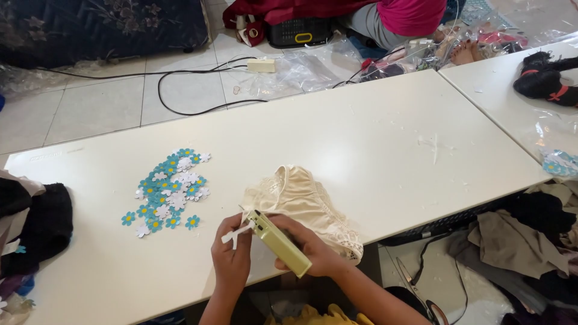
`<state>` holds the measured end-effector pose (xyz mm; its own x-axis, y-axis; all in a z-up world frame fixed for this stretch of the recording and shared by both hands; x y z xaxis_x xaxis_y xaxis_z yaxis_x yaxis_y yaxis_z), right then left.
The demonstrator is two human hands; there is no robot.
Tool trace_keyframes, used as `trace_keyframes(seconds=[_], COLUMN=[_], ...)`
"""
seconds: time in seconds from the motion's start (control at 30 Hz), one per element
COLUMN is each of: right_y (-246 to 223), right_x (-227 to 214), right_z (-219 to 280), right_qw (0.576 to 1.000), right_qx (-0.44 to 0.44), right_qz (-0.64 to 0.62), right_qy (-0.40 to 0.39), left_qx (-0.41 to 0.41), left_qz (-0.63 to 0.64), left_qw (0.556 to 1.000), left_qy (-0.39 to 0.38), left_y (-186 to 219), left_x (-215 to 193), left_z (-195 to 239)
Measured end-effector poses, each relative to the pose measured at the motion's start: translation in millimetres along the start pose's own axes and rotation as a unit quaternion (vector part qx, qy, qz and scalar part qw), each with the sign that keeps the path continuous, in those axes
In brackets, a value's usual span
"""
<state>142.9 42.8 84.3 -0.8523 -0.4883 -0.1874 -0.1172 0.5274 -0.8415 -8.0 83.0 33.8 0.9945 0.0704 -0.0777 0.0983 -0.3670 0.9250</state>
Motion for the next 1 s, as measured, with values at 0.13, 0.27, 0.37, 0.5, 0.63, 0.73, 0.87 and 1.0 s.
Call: trace_keyframes(seconds=[0.13,0.27,0.37,0.5,0.63,0.73,0.87,1.0], right_y=[-14.6,-7.0,-4.3,3.9,6.6,0.0,2.2,-11.5], right_x=[-2.9,-8.5,-9.2,-12.9,-14.1,-11.0,-12.7,-15.7], right_z=[-10.1,-10.3,-10.7,-8.2,-8.8,-8.4,-9.5,-16.3], right_qw=[0.999,0.998,0.997,0.995,0.986,0.975,0.972,0.948], right_qx=[-0.034,-0.029,-0.026,0.001,-0.018,-0.069,-0.085,-0.135], right_qz=[0.037,0.056,0.068,0.098,0.157,0.205,0.213,0.273], right_qy=[-0.005,0.002,0.007,0.028,0.051,0.05,0.06,0.088], left_qx=[0.145,0.088,0.007,0.0,0.018,0.034,0.034,0.071], left_qz=[-0.061,-0.103,-0.03,-0.068,-0.037,-0.075,-0.102,-0.152], left_qw=[0.987,0.99,0.995,0.992,0.992,0.992,0.986,0.963], left_qy=[0.01,-0.035,-0.096,-0.104,-0.119,-0.1,-0.129,-0.211], left_y=[27.2,26.0,7.6,-19.4,-13.4,-8.6,-3.7,-12.4], left_x=[-0.6,7.3,18.8,19.9,23.6,19.9,25.2,41.5], left_z=[-1.4,-6.9,-8.2,-4.9,-2.9,-3.7,-1.9,2.9])
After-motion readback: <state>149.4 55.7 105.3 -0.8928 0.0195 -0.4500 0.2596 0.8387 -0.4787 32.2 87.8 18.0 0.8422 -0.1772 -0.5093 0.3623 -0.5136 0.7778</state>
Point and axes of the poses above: each hand's wrist, its own z-axis away from the middle knuckle, its own x-axis out of the palm, y = z × x, the point moved 9 cm from there along -z, towards the middle knuckle, and after that the axes turned 3 degrees about -y, right-handed, at the moved point
